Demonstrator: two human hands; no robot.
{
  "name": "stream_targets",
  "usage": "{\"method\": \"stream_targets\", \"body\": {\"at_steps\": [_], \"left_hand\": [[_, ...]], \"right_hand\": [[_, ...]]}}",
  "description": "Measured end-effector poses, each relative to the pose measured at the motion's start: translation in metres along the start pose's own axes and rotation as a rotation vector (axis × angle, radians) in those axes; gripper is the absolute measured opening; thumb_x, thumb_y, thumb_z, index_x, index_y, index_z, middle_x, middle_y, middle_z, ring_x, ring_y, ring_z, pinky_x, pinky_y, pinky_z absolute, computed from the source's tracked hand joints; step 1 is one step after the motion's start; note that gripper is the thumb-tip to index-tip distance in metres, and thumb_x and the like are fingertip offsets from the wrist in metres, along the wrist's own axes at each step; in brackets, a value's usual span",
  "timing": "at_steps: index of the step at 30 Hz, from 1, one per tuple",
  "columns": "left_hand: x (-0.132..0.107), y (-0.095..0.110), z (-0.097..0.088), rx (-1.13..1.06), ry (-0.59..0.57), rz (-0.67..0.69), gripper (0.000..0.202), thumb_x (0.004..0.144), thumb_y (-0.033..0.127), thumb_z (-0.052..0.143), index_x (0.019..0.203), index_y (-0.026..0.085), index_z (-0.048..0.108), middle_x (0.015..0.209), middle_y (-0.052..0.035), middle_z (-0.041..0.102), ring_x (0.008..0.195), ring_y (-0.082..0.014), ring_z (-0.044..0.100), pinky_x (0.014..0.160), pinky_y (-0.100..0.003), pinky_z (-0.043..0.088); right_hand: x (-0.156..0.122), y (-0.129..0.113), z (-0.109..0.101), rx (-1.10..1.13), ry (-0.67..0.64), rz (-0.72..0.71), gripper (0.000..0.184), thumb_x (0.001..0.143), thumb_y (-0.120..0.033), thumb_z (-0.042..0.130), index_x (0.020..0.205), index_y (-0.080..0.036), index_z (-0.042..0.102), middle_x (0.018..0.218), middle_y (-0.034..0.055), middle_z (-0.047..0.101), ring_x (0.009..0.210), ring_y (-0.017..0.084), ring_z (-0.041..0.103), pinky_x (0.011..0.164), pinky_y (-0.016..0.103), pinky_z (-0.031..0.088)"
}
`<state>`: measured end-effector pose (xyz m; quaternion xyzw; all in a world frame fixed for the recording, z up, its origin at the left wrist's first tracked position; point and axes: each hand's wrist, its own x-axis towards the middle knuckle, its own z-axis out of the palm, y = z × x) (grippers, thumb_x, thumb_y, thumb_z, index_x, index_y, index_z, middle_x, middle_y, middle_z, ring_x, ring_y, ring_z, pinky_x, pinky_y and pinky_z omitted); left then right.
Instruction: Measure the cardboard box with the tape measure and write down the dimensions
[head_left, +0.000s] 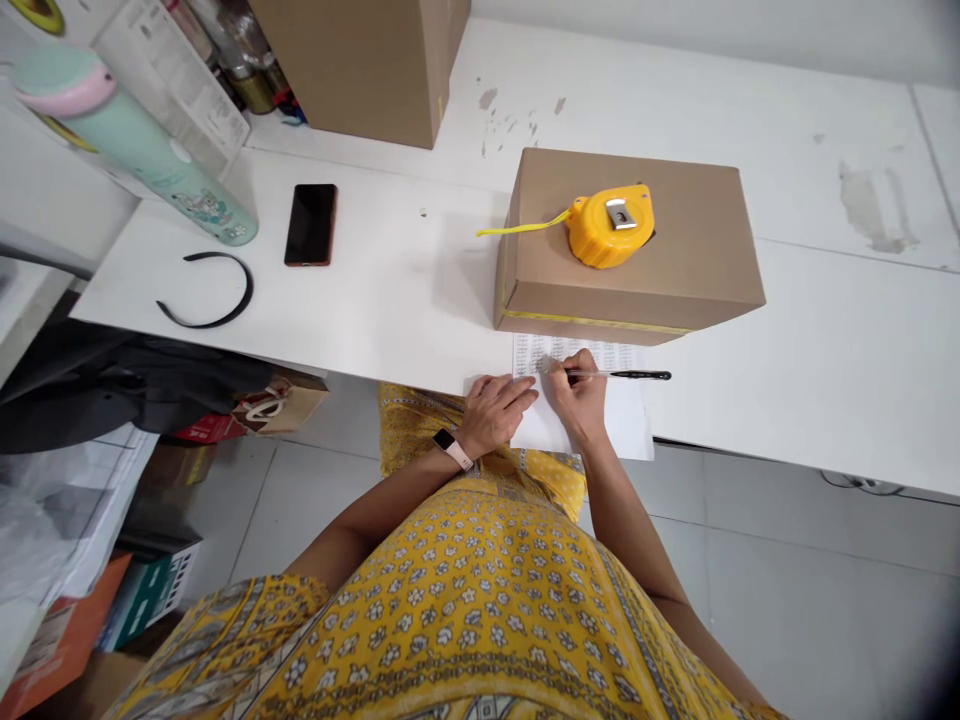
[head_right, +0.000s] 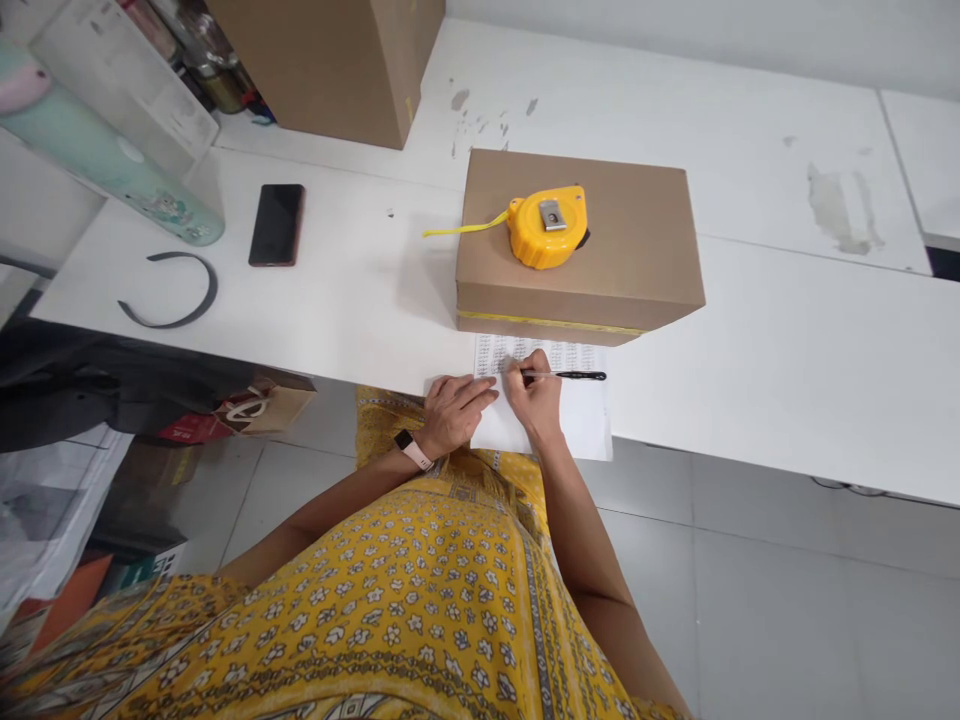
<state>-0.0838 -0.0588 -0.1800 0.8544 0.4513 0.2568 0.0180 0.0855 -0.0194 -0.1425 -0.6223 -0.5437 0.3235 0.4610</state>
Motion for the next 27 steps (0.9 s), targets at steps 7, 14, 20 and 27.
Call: {"method": "stream_targets", "body": {"at_steps": [7, 14, 20, 27], "left_hand": [[-0.001, -0.001, 0.003, -0.006, -0.030, -0.018, 0.038, 0.095, 0.011, 0.058, 0.123, 0.030, 0.075, 0.134, -0.0017, 0.073, 0.117, -0.0236, 0.064, 0.101, -0.043, 0.046], [-0.002, -0.001, 0.003, -0.011, 0.020, -0.006, 0.038, 0.095, 0.010, 0.054, 0.120, 0.028, 0.076, 0.133, -0.0006, 0.074, 0.114, -0.0245, 0.065, 0.099, -0.044, 0.047], [0.014, 0.000, -0.021, -0.163, 0.097, -0.095, 0.033, 0.095, 0.010, 0.049, 0.109, 0.023, 0.076, 0.121, -0.0053, 0.078, 0.106, -0.0229, 0.067, 0.094, -0.044, 0.053], [0.111, -0.016, -0.090, -0.071, 0.386, -0.060, 0.032, 0.107, 0.027, 0.039, 0.120, 0.021, 0.068, 0.130, -0.0090, 0.071, 0.120, -0.0242, 0.065, 0.107, -0.049, 0.048]], "right_hand": [[-0.003, 0.004, -0.003, 0.055, 0.164, 0.043, 0.025, 0.086, -0.034, 0.064, 0.073, -0.024, 0.044, 0.062, -0.0067, 0.044, 0.060, 0.012, 0.041, 0.058, 0.026, 0.034], [0.027, 0.053, -0.111, -0.309, 0.474, -0.088, 0.018, 0.091, -0.041, 0.061, 0.092, -0.024, 0.053, 0.088, 0.0043, 0.058, 0.072, 0.018, 0.051, 0.071, 0.037, 0.044], [0.059, 0.109, -0.206, -0.707, 0.377, -0.196, 0.009, 0.092, -0.027, 0.049, 0.093, -0.030, 0.057, 0.097, 0.0121, 0.054, 0.103, 0.035, 0.054, 0.085, 0.051, 0.043], [0.066, 0.124, -0.210, -0.636, 0.421, -0.062, 0.024, 0.080, -0.005, 0.050, 0.088, -0.027, 0.058, 0.088, 0.0085, 0.046, 0.092, 0.030, 0.044, 0.085, 0.048, 0.031]]}}
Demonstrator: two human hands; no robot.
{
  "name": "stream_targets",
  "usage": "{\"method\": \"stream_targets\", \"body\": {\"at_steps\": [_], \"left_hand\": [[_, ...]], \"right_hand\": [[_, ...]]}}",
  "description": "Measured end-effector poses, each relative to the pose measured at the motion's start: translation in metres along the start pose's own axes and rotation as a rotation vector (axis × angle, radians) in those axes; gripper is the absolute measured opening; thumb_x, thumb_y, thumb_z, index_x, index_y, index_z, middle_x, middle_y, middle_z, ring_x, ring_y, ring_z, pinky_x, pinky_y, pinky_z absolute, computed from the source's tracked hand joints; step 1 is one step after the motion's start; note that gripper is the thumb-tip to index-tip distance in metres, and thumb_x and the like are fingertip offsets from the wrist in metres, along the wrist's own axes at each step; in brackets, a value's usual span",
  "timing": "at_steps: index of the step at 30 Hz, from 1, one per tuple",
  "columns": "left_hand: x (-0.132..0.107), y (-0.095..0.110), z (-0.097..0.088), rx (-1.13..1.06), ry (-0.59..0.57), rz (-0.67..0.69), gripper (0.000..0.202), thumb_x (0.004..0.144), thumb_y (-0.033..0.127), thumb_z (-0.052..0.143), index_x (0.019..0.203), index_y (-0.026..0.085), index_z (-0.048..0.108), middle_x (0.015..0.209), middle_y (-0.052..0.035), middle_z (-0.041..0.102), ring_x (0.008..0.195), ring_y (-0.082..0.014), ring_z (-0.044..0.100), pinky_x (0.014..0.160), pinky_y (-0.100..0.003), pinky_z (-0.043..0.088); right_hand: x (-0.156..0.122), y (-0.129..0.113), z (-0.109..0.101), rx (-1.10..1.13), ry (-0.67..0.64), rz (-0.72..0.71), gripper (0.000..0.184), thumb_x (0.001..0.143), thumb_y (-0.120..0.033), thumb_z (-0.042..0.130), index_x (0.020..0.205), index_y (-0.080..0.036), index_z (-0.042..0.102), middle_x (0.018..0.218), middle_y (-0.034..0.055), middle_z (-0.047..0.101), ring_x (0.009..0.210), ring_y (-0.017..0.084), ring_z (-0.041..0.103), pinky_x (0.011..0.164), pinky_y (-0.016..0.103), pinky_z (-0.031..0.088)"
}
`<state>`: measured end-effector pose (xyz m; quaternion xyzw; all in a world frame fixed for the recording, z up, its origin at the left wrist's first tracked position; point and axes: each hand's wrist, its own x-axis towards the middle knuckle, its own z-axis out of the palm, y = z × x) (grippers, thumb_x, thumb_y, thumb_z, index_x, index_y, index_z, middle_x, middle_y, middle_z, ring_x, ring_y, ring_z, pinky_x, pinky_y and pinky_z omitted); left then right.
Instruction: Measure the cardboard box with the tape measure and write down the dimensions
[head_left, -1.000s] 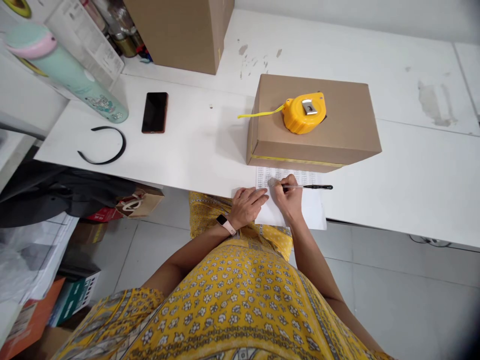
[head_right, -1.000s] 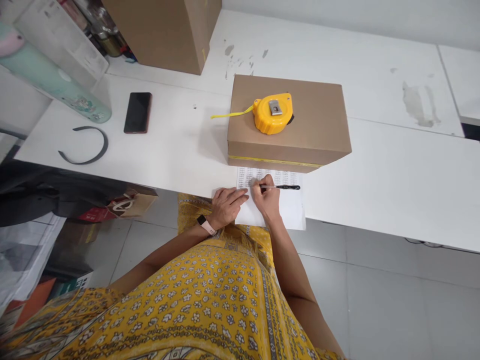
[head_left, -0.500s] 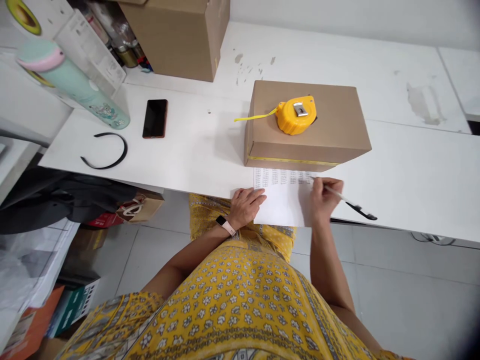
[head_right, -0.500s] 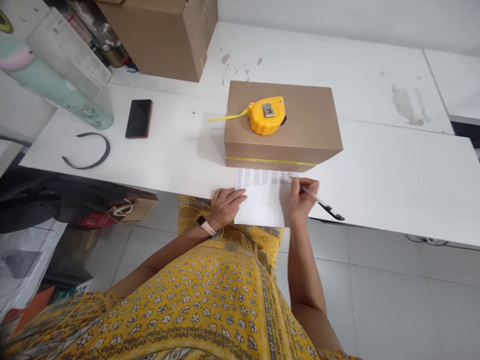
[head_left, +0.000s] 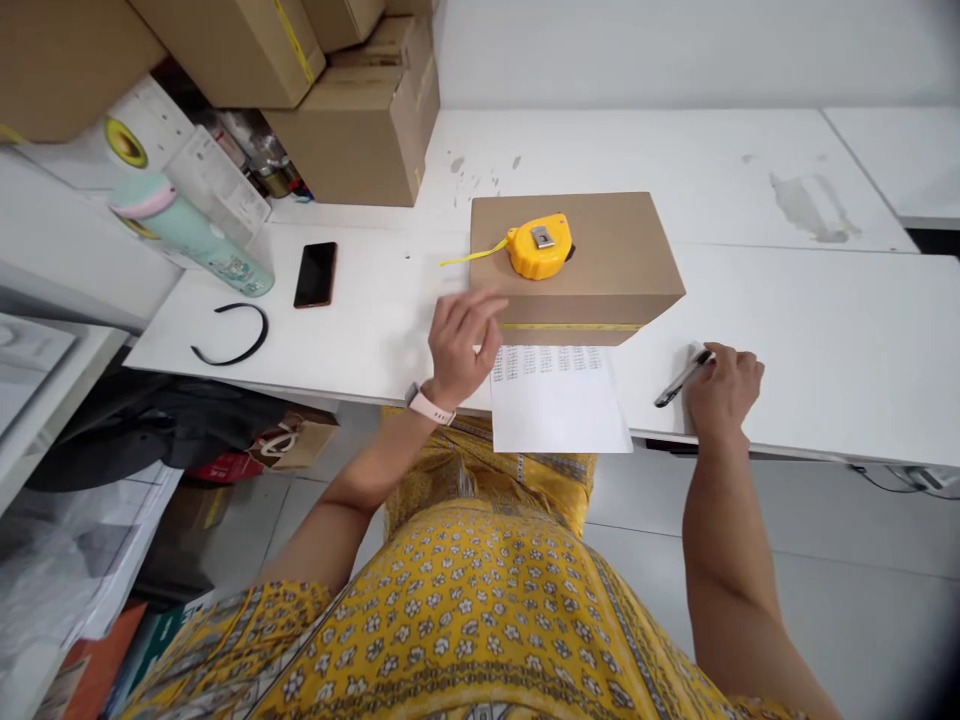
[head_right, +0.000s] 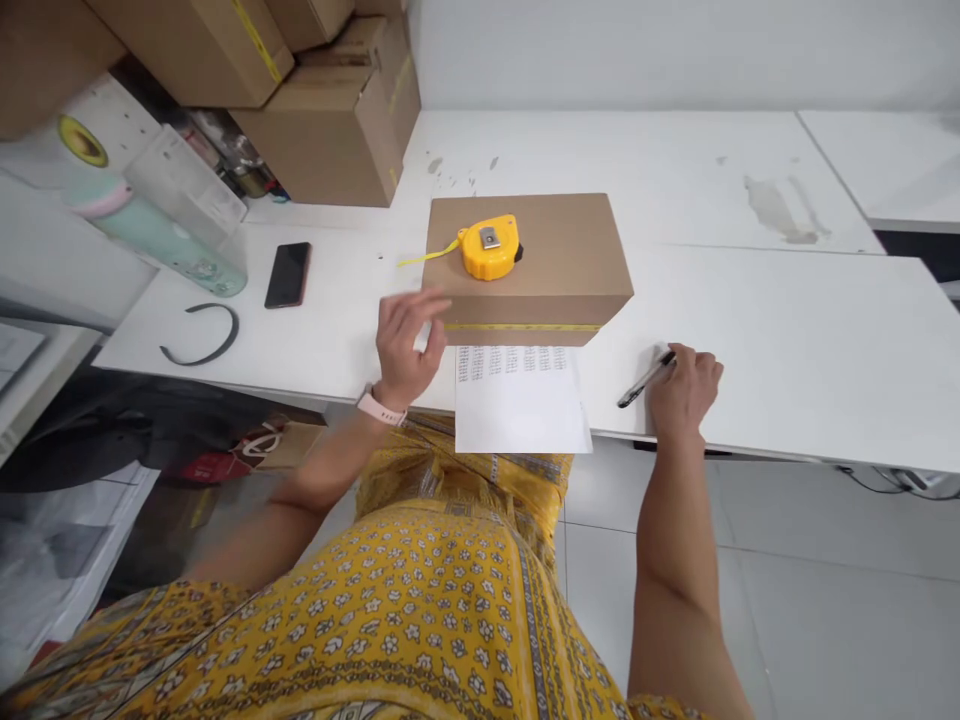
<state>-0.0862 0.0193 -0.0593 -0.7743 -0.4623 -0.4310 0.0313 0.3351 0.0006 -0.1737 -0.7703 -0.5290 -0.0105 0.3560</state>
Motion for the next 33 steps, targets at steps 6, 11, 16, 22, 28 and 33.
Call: {"method": "stream_targets", "body": {"at_steps": [6, 11, 16, 22, 28, 33], "left_hand": [[0.085, -0.018, 0.037, -0.037, -0.122, 0.014, 0.056, 0.097, 0.054, 0.063, 0.143, 0.025, 0.049, 0.152, -0.0129, 0.052, 0.140, -0.0335, 0.049, 0.114, -0.054, 0.043], [0.100, -0.024, 0.051, -0.131, -0.241, -0.035, 0.061, 0.087, 0.049, 0.077, 0.136, 0.021, 0.053, 0.132, -0.0135, 0.064, 0.128, -0.0352, 0.058, 0.108, -0.053, 0.048], [0.083, 0.014, 0.014, -0.642, -0.313, -0.232, 0.051, 0.088, 0.056, 0.070, 0.124, 0.022, 0.057, 0.119, -0.0086, 0.069, 0.101, -0.0227, 0.069, 0.084, -0.036, 0.058], [0.054, 0.056, -0.017, -1.119, -0.477, -0.450, 0.052, 0.091, 0.065, 0.060, 0.120, 0.022, 0.056, 0.098, -0.0054, 0.070, 0.076, -0.0160, 0.067, 0.064, -0.027, 0.053], [0.044, 0.055, -0.029, -1.063, -0.480, -0.502, 0.053, 0.088, 0.061, 0.066, 0.120, 0.020, 0.057, 0.092, -0.0033, 0.066, 0.078, -0.0160, 0.064, 0.066, -0.026, 0.052], [0.047, 0.048, -0.041, -1.036, -0.451, -0.471, 0.054, 0.086, 0.059, 0.069, 0.120, 0.019, 0.057, 0.085, -0.0010, 0.064, 0.071, -0.0136, 0.062, 0.064, -0.025, 0.051]], "right_hand": [[0.000, -0.002, 0.001, 0.034, 0.040, 0.071, 0.027, 0.078, -0.001, 0.050, 0.087, -0.025, 0.059, 0.084, 0.0063, 0.044, 0.088, 0.026, 0.043, 0.085, 0.045, 0.032], [-0.003, 0.005, 0.004, 0.019, 0.124, -0.006, 0.026, 0.080, -0.008, 0.050, 0.096, -0.020, 0.066, 0.088, 0.0102, 0.053, 0.087, 0.026, 0.049, 0.084, 0.045, 0.040], [-0.023, -0.050, -0.017, 0.110, 0.496, -0.073, 0.024, 0.094, -0.029, 0.048, 0.102, -0.019, 0.068, 0.088, 0.0148, 0.063, 0.083, 0.027, 0.057, 0.084, 0.047, 0.046], [-0.052, -0.192, -0.058, 0.835, -0.296, -0.035, 0.060, 0.100, -0.071, 0.034, 0.099, -0.023, 0.069, 0.087, 0.0068, 0.069, 0.078, 0.021, 0.063, 0.077, 0.039, 0.053], [-0.051, -0.239, -0.060, 1.044, -0.630, 0.059, 0.064, 0.093, -0.082, 0.039, 0.080, -0.023, 0.060, 0.072, 0.0018, 0.062, 0.070, 0.017, 0.057, 0.071, 0.034, 0.048], [-0.038, -0.256, -0.057, 1.130, -0.676, 0.123, 0.061, 0.078, -0.079, 0.068, 0.066, -0.024, 0.046, 0.056, -0.0051, 0.046, 0.054, 0.011, 0.040, 0.056, 0.028, 0.036]]}}
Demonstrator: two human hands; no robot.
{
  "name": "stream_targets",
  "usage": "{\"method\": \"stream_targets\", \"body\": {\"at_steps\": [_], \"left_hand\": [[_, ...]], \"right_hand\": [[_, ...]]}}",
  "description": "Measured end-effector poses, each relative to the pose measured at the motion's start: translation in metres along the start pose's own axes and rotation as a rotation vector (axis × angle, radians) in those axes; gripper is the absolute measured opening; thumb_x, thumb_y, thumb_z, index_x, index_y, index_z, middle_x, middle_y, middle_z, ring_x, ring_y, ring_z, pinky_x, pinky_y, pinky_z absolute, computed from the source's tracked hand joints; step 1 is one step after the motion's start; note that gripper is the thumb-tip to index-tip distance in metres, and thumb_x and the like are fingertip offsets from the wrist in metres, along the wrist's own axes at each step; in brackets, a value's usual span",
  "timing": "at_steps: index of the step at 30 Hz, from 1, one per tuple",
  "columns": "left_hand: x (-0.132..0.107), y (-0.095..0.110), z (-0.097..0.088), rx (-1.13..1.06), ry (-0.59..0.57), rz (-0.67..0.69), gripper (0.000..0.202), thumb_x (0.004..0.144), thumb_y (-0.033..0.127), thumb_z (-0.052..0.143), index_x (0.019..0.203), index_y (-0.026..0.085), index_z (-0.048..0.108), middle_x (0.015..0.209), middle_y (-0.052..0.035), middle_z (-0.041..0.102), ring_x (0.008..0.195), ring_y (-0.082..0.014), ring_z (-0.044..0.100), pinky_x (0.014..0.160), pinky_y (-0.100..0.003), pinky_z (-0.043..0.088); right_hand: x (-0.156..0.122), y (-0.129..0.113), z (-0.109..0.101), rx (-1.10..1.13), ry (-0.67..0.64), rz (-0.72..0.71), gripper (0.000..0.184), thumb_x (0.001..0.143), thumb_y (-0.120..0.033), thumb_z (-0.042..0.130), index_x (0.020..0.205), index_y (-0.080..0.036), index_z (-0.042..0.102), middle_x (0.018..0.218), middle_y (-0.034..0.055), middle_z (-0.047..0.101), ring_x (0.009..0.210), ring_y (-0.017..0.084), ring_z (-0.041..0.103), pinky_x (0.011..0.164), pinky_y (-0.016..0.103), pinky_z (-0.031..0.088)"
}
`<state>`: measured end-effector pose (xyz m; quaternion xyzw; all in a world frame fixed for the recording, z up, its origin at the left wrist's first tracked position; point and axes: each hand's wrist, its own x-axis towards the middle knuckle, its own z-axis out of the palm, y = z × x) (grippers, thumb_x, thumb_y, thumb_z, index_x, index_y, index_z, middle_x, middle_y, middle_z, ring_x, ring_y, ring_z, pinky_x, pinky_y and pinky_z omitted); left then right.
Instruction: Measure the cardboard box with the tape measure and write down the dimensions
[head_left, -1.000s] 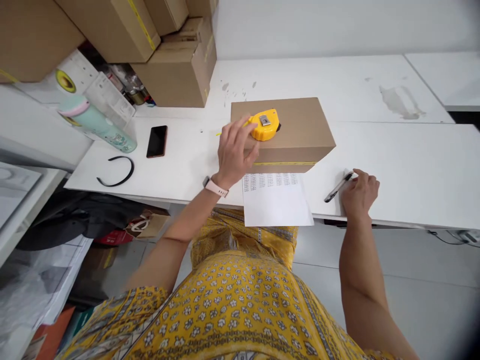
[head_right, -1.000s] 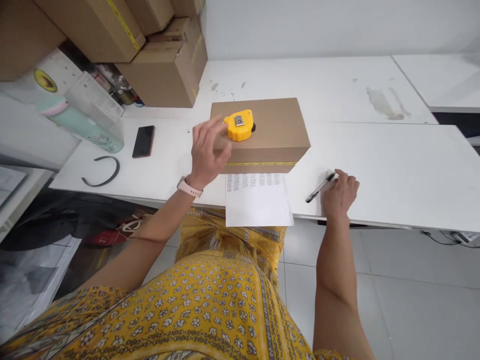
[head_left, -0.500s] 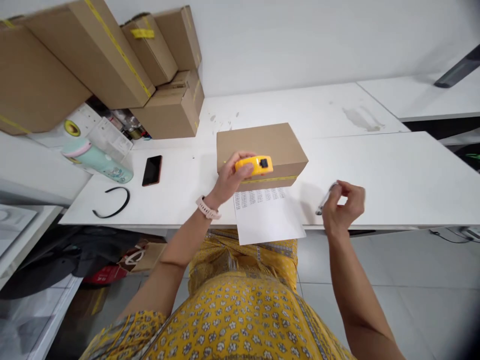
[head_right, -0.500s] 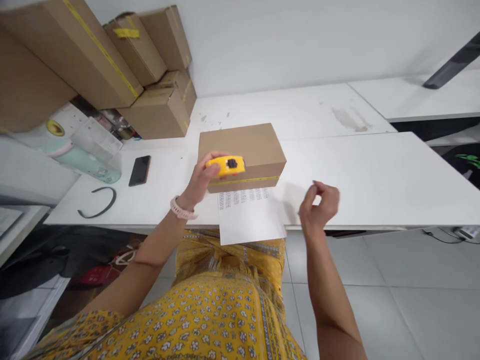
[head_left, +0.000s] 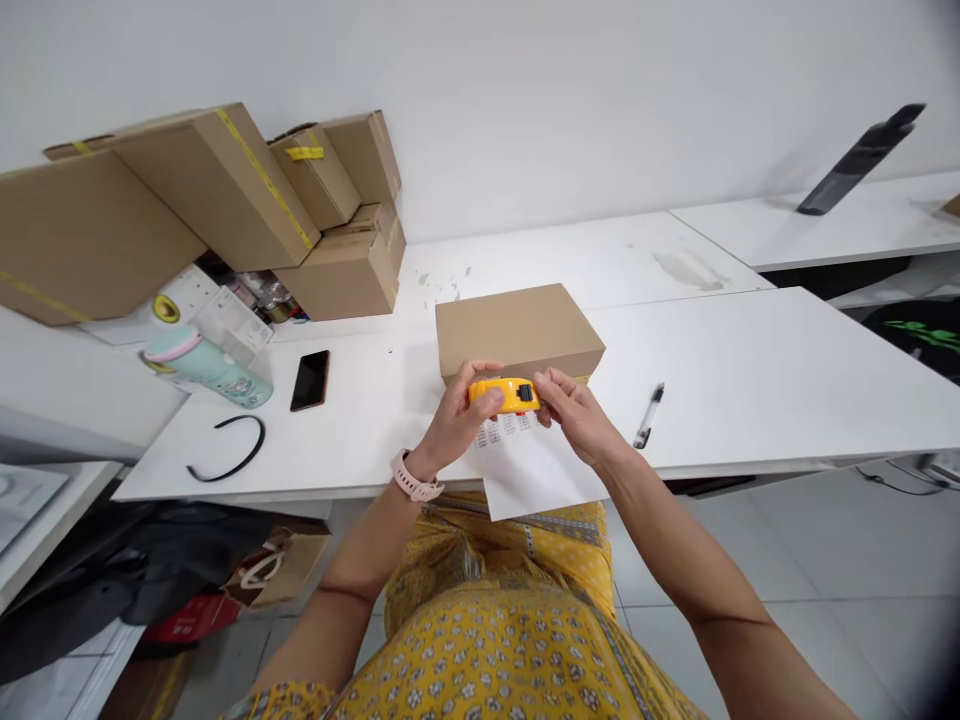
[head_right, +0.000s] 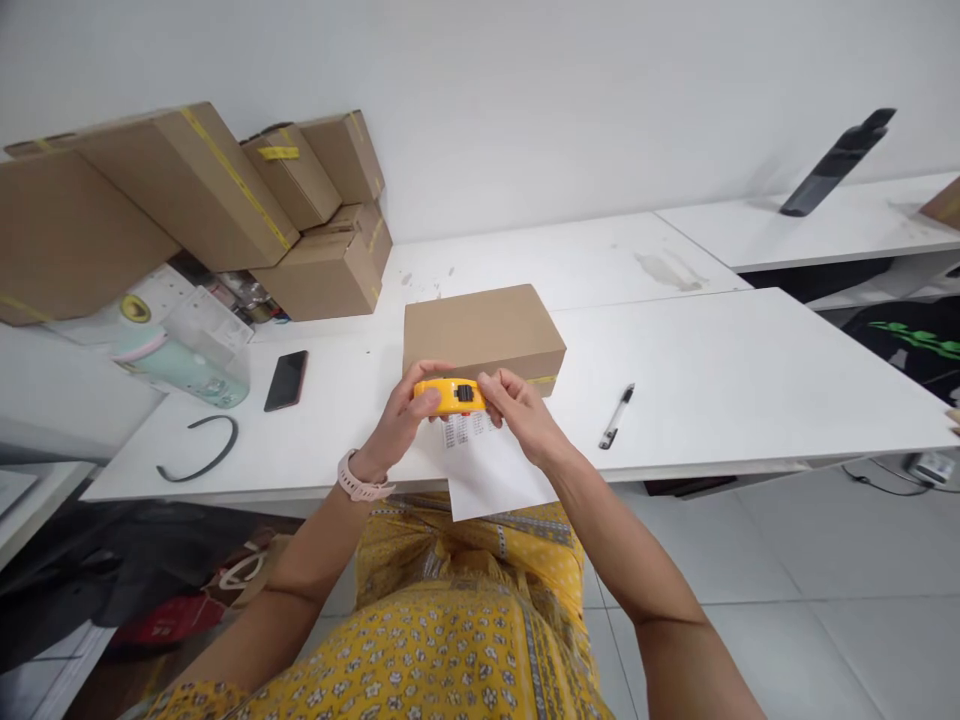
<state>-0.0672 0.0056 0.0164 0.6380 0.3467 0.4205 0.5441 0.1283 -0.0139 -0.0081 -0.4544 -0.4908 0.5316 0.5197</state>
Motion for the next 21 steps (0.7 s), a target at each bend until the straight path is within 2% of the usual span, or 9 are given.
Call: {"method": "stream_targets", "body": {"at_steps": [3, 6, 9, 11, 13, 15, 18, 21], "left_hand": [[0.008, 0.007, -0.024, 0.019, 0.128, 0.015, 0.055, 0.081, 0.058, 0.072, 0.118, 0.019, 0.058, 0.090, -0.0035, 0.068, 0.072, -0.0145, 0.064, 0.061, -0.025, 0.051], [0.022, 0.010, -0.064, 0.087, 0.319, 0.024, 0.050, 0.079, 0.057, 0.072, 0.109, 0.019, 0.061, 0.092, -0.0048, 0.070, 0.072, -0.0144, 0.064, 0.058, -0.023, 0.048], [0.038, 0.004, -0.110, 0.161, 0.459, -0.012, 0.041, 0.082, 0.056, 0.068, 0.097, 0.019, 0.061, 0.087, -0.0047, 0.069, 0.066, -0.0125, 0.060, 0.054, -0.022, 0.043], [0.048, -0.003, -0.135, 0.200, 0.507, -0.069, 0.036, 0.085, 0.053, 0.065, 0.093, 0.018, 0.061, 0.081, -0.0039, 0.067, 0.058, -0.0106, 0.055, 0.051, -0.022, 0.038], [0.058, -0.012, -0.153, 0.227, 0.513, -0.127, 0.033, 0.087, 0.050, 0.063, 0.092, 0.018, 0.061, 0.078, -0.0033, 0.066, 0.052, -0.0098, 0.052, 0.048, -0.022, 0.034], [0.065, -0.020, -0.163, 0.245, 0.495, -0.165, 0.032, 0.087, 0.049, 0.063, 0.092, 0.017, 0.061, 0.074, -0.0027, 0.066, 0.049, -0.0098, 0.050, 0.047, -0.022, 0.032], [0.072, -0.028, -0.165, 0.249, 0.445, -0.181, 0.036, 0.088, 0.052, 0.061, 0.094, 0.016, 0.062, 0.071, -0.0025, 0.065, 0.048, -0.0101, 0.050, 0.047, -0.023, 0.032], [0.077, -0.032, -0.158, 0.246, 0.400, -0.173, 0.038, 0.087, 0.054, 0.061, 0.095, 0.016, 0.062, 0.074, -0.0027, 0.065, 0.050, -0.0101, 0.051, 0.047, -0.022, 0.033]], "right_hand": [[0.030, -0.015, -0.026, 0.044, 0.103, -0.072, 0.060, 0.072, -0.075, 0.077, 0.063, -0.023, 0.048, 0.054, -0.0050, 0.045, 0.051, 0.010, 0.036, 0.050, 0.026, 0.032], [0.072, -0.028, -0.079, 0.027, 0.286, -0.151, 0.052, 0.074, -0.065, 0.080, 0.064, -0.023, 0.051, 0.057, -0.0033, 0.047, 0.053, 0.010, 0.039, 0.049, 0.025, 0.034], [0.110, -0.028, -0.128, -0.026, 0.395, -0.065, 0.039, 0.083, -0.050, 0.077, 0.067, -0.022, 0.054, 0.061, -0.0025, 0.049, 0.056, 0.011, 0.040, 0.051, 0.024, 0.037], [0.126, -0.020, -0.145, -0.099, 0.441, 0.036, 0.034, 0.087, -0.042, 0.071, 0.067, -0.021, 0.054, 0.062, -0.0017, 0.050, 0.057, 0.010, 0.041, 0.053, 0.024, 0.038], [0.136, -0.009, -0.148, -0.186, 0.463, 0.099, 0.032, 0.089, -0.039, 0.067, 0.067, -0.021, 0.054, 0.063, -0.0014, 0.050, 0.059, 0.011, 0.042, 0.055, 0.025, 0.037], [0.140, 0.002, -0.142, -0.263, 0.464, 0.112, 0.031, 0.090, -0.039, 0.065, 0.067, -0.021, 0.053, 0.064, -0.0014, 0.049, 0.060, 0.012, 0.042, 0.056, 0.026, 0.037], [0.142, 0.011, -0.130, -0.370, 0.426, 0.119, 0.033, 0.089, -0.046, 0.065, 0.070, -0.022, 0.052, 0.070, 0.0000, 0.054, 0.065, 0.013, 0.045, 0.059, 0.028, 0.039], [0.139, 0.014, -0.123, -0.440, 0.376, 0.178, 0.039, 0.086, -0.060, 0.066, 0.082, -0.022, 0.057, 0.091, 0.0045, 0.066, 0.077, 0.017, 0.055, 0.064, 0.029, 0.042]]}}
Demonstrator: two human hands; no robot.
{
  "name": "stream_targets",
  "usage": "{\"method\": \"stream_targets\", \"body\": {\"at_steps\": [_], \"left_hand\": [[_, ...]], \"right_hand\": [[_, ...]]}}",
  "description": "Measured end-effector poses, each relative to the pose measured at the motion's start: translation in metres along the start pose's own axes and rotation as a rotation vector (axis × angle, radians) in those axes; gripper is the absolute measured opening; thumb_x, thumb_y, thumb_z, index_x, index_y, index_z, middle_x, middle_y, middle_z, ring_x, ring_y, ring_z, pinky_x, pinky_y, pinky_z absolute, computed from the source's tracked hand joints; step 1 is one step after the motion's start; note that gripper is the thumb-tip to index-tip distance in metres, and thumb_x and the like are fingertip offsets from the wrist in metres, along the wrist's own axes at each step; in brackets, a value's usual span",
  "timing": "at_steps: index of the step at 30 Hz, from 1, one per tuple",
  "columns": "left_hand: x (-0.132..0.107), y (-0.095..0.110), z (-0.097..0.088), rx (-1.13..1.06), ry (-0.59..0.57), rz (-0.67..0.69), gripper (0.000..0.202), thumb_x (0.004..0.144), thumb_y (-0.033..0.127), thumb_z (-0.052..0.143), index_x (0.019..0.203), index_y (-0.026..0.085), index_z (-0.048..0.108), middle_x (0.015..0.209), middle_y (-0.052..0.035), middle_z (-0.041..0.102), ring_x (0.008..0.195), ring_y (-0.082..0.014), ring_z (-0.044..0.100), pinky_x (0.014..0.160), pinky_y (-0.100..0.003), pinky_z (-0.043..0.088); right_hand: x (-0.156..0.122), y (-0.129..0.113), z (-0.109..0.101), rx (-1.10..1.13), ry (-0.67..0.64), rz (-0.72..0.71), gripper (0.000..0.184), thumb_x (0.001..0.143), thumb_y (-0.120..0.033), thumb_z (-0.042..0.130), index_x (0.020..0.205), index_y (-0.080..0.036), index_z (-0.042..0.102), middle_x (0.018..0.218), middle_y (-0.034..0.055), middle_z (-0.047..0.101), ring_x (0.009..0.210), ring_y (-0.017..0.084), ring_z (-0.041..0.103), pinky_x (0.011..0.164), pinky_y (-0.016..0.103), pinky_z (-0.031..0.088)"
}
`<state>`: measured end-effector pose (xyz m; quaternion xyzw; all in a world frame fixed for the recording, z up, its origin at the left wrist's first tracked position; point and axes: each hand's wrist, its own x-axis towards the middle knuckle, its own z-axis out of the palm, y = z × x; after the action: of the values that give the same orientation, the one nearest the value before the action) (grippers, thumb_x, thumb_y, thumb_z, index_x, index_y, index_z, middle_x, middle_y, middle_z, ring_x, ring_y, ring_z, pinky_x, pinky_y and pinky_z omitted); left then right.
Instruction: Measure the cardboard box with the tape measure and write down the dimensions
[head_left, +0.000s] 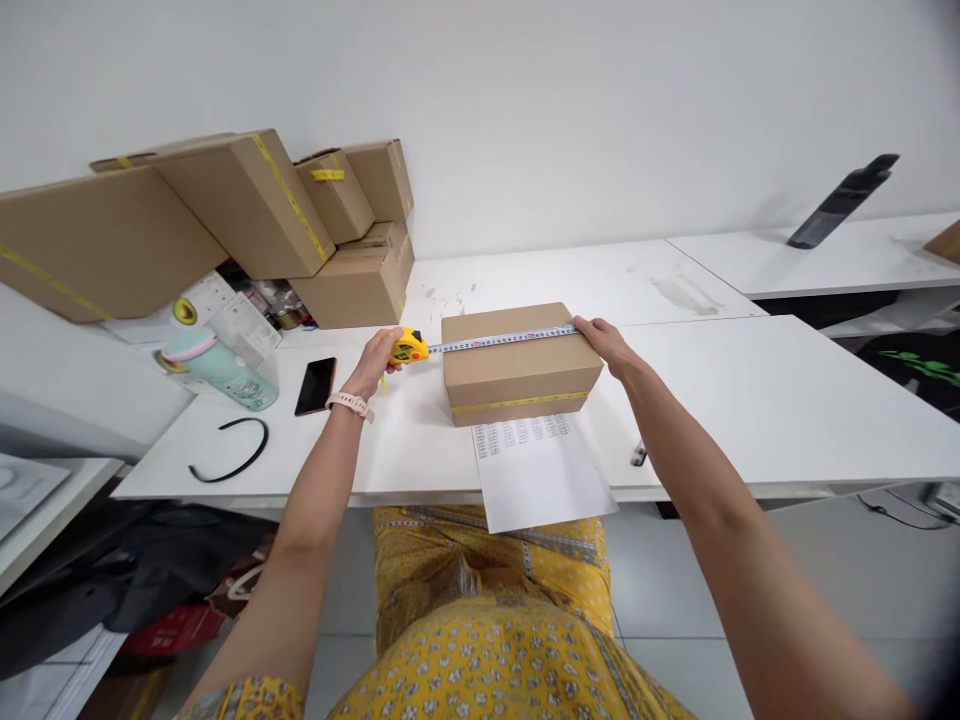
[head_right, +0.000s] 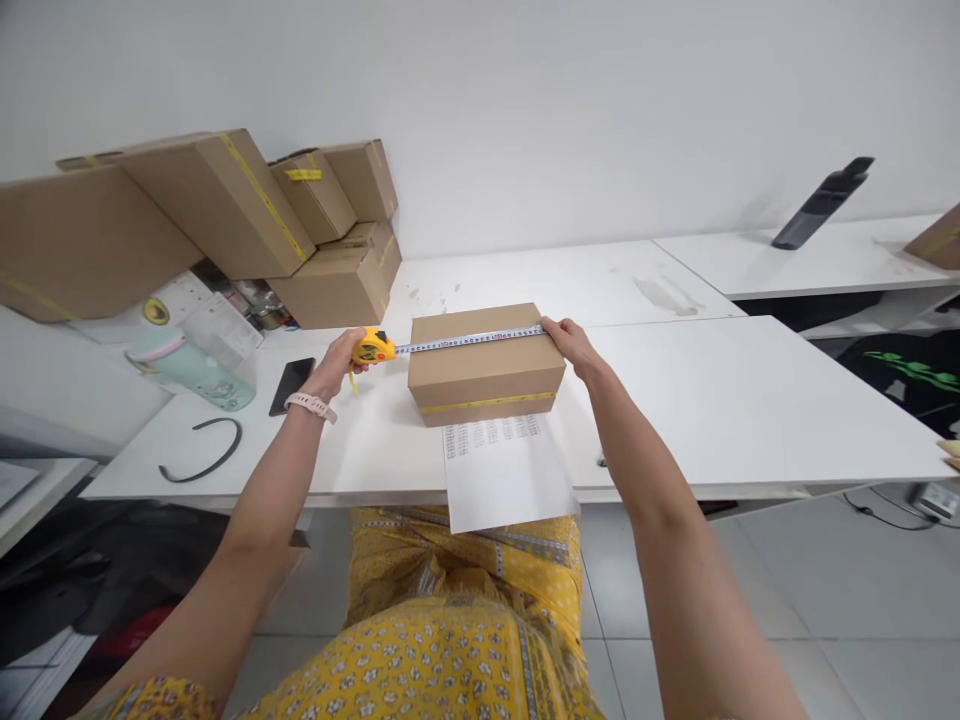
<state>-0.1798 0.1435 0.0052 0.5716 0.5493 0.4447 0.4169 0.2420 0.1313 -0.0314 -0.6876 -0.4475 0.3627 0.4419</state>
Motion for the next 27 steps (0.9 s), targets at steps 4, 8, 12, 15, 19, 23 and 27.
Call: {"method": "stream_targets", "body": {"at_steps": [4, 8, 12, 15, 19, 23, 27], "left_hand": [[0.001, 0.002, 0.014, 0.000, -0.056, 0.029, 0.039, 0.085, 0.054, 0.063, 0.094, 0.017, 0.061, 0.080, -0.0033, 0.066, 0.052, -0.0095, 0.052, 0.048, -0.022, 0.034], [0.006, 0.004, 0.017, 0.007, -0.083, 0.016, 0.043, 0.084, 0.058, 0.061, 0.095, 0.016, 0.063, 0.080, -0.0032, 0.065, 0.054, -0.0102, 0.051, 0.049, -0.023, 0.034], [0.008, 0.003, 0.014, 0.014, -0.114, 0.015, 0.047, 0.084, 0.061, 0.059, 0.096, 0.016, 0.065, 0.080, -0.0040, 0.067, 0.056, -0.0114, 0.052, 0.050, -0.023, 0.034], [0.007, 0.002, 0.015, 0.010, -0.104, 0.015, 0.047, 0.084, 0.060, 0.058, 0.097, 0.016, 0.067, 0.081, -0.0044, 0.068, 0.056, -0.0110, 0.052, 0.049, -0.023, 0.034], [0.004, 0.000, 0.018, -0.030, -0.081, 0.023, 0.049, 0.083, 0.061, 0.060, 0.099, 0.015, 0.069, 0.079, -0.0046, 0.069, 0.054, -0.0111, 0.052, 0.049, -0.023, 0.035], [-0.004, 0.013, 0.014, -0.007, -0.073, 0.065, 0.045, 0.082, 0.057, 0.066, 0.092, 0.014, 0.072, 0.081, -0.0062, 0.070, 0.057, -0.0110, 0.054, 0.052, -0.023, 0.038], [-0.043, 0.039, 0.010, 0.025, -0.233, 0.107, 0.040, 0.082, 0.049, 0.073, 0.105, 0.016, 0.076, 0.092, -0.0087, 0.075, 0.064, -0.0126, 0.061, 0.055, -0.024, 0.043]], "right_hand": [[-0.003, 0.003, 0.001, 0.041, -0.115, 0.035, 0.052, 0.085, -0.071, 0.062, 0.099, -0.021, 0.064, 0.113, 0.0093, 0.071, 0.092, 0.022, 0.063, 0.069, 0.030, 0.048], [-0.004, 0.007, 0.003, 0.096, -0.165, 0.051, 0.056, 0.084, -0.073, 0.062, 0.105, -0.021, 0.067, 0.115, 0.0100, 0.074, 0.094, 0.024, 0.066, 0.071, 0.030, 0.051], [-0.005, 0.005, 0.005, 0.112, -0.130, 0.083, 0.053, 0.083, -0.070, 0.065, 0.104, -0.021, 0.069, 0.115, 0.0093, 0.074, 0.092, 0.023, 0.068, 0.069, 0.029, 0.052], [-0.007, 0.003, 0.004, 0.129, -0.104, 0.096, 0.049, 0.083, -0.067, 0.068, 0.100, -0.021, 0.069, 0.112, 0.0096, 0.074, 0.089, 0.022, 0.067, 0.066, 0.029, 0.051], [-0.010, 0.000, 0.006, 0.099, -0.026, 0.066, 0.045, 0.080, -0.064, 0.074, 0.083, -0.020, 0.066, 0.091, 0.0070, 0.071, 0.076, 0.018, 0.060, 0.058, 0.027, 0.045], [-0.008, 0.002, 0.007, 0.133, 0.061, -0.068, 0.046, 0.078, -0.058, 0.079, 0.066, -0.022, 0.053, 0.067, -0.0009, 0.056, 0.063, 0.012, 0.047, 0.055, 0.027, 0.038], [-0.005, -0.004, -0.001, 0.173, 0.107, -0.206, 0.045, 0.080, -0.055, 0.078, 0.065, -0.021, 0.053, 0.068, -0.0015, 0.055, 0.066, 0.012, 0.047, 0.065, 0.028, 0.041]]}}
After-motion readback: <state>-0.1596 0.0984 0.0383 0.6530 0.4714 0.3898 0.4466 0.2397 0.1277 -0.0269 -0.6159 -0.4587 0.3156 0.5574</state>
